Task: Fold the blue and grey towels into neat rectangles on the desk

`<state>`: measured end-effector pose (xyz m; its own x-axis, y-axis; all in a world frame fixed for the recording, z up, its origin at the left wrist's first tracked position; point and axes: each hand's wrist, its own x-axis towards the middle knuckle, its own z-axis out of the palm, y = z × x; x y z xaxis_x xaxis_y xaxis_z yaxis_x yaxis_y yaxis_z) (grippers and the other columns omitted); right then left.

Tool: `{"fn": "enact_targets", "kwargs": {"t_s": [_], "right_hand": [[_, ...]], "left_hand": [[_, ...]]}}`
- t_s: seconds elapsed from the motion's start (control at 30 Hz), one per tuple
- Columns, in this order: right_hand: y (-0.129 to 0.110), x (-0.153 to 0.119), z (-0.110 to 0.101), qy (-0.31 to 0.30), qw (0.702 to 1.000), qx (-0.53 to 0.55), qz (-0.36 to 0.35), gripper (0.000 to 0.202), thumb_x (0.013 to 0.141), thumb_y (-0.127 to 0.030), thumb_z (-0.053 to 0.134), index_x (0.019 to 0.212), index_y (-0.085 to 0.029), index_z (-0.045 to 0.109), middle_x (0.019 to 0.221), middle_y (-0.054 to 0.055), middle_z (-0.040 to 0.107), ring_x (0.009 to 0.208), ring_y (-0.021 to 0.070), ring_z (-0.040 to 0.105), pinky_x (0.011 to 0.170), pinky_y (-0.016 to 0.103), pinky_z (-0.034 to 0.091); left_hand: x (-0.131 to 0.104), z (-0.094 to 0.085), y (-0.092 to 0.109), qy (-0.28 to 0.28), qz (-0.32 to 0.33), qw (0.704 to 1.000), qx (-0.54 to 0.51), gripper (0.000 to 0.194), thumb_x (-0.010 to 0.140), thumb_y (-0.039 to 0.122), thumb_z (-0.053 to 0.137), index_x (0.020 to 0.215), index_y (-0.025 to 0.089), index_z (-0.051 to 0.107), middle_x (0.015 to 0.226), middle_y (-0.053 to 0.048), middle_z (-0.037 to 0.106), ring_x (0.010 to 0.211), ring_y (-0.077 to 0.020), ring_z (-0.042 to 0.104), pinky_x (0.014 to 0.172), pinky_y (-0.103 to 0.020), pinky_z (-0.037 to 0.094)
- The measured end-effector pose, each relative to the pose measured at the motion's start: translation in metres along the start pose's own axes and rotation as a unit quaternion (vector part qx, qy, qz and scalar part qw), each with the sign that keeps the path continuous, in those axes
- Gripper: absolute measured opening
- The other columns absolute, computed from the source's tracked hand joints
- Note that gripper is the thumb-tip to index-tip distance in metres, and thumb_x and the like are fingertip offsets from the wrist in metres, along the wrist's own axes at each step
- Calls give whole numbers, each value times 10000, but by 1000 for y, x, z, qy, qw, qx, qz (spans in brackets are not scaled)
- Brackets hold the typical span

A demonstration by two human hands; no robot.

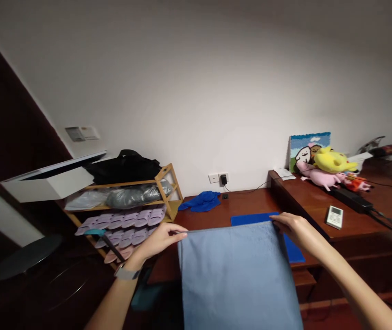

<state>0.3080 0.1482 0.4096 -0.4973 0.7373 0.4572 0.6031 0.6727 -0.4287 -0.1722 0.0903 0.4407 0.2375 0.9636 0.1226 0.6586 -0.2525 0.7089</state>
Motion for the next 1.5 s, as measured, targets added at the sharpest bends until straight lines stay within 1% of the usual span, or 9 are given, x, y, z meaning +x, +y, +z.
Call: {"fn": "enact_targets", "kwargs": {"t_s": [0.13, 0.3, 0.4, 0.53, 0.63, 0.8, 0.9, 1.2, 1.5], "right_hand": [[56, 33, -8, 11, 999, -32, 20, 354, 999, -349, 436, 1088, -206, 748, 1001, 78, 777, 747, 186, 722, 720, 283, 568], [106, 90, -32, 124, 988, -87, 22, 307, 949, -305, 493, 1049, -191, 760, 1014, 93, 787, 883, 232, 736, 822, 325, 567], [116, 106, -46, 191, 976, -103, 28, 309, 960, -333, 496, 1035, -186, 757, 1009, 108, 786, 918, 256, 730, 859, 368, 567], [134, 79, -44, 218, 972, -89, 23, 319, 969, -377, 499, 1070, -189, 736, 1055, 113, 774, 970, 268, 723, 908, 400, 566], [158, 20, -4, 197, 976, -69, 59, 334, 979, -407, 479, 1112, -212, 716, 1118, 104, 760, 1018, 262, 721, 944, 399, 566], [203, -109, 124, 139, 976, -12, 168, 388, 967, -470, 430, 1018, -235, 735, 1056, 98, 783, 978, 277, 752, 889, 390, 611], [223, -158, 180, 118, 975, -7, 188, 419, 961, -462, 397, 1025, -240, 747, 1095, 95, 784, 1019, 278, 751, 890, 387, 623], [234, -178, 180, 123, 978, -64, 159, 378, 1000, -401, 427, 1260, -286, 677, 1323, 55, 700, 1179, 219, 687, 974, 320, 584], [237, -186, 200, 70, 965, -191, 165, 366, 947, -417, 450, 982, -233, 765, 1080, 104, 773, 997, 293, 724, 897, 448, 587]], "left_hand": [[70, 20, 3, -32, -2, 999, 12, 410, 812, 538, 699, 877, 151, 817, 815, -68, 812, 738, -227, 728, 692, -300, 560], [152, 32, 24, 106, 14, 992, 72, 305, 891, 417, 651, 974, 167, 806, 919, -85, 819, 825, -225, 739, 724, -290, 552], [171, 40, 40, 190, 23, 977, 92, 265, 946, 353, 612, 1081, 203, 785, 1114, -106, 800, 1027, -244, 726, 882, -315, 540], [158, 73, 38, 243, 68, 958, 133, 262, 986, 353, 586, 1151, 249, 762, 1108, -67, 805, 935, -225, 744, 876, -328, 556], [129, 131, 6, 247, 146, 938, 197, 278, 1017, 328, 538, 1174, 248, 753, 1083, -65, 807, 910, -223, 746, 872, -352, 577], [69, 266, -85, 215, 178, 928, 249, 346, 1035, 237, 432, 1131, 274, 762, 1060, -43, 814, 921, -225, 761, 866, -387, 614], [46, 318, -122, 208, 171, 926, 265, 365, 1014, 193, 425, 1111, 279, 765, 1065, -53, 811, 910, -224, 757, 814, -390, 625], [42, 315, -124, 201, 205, 923, 257, 338, 989, 137, 462, 1133, 263, 740, 1080, -57, 796, 945, -218, 738, 847, -401, 598], [25, 319, -132, 152, 199, 937, 244, 362, 1000, 189, 505, 1292, 306, 684, 1177, -69, 779, 969, -232, 739, 863, -420, 622]]}}
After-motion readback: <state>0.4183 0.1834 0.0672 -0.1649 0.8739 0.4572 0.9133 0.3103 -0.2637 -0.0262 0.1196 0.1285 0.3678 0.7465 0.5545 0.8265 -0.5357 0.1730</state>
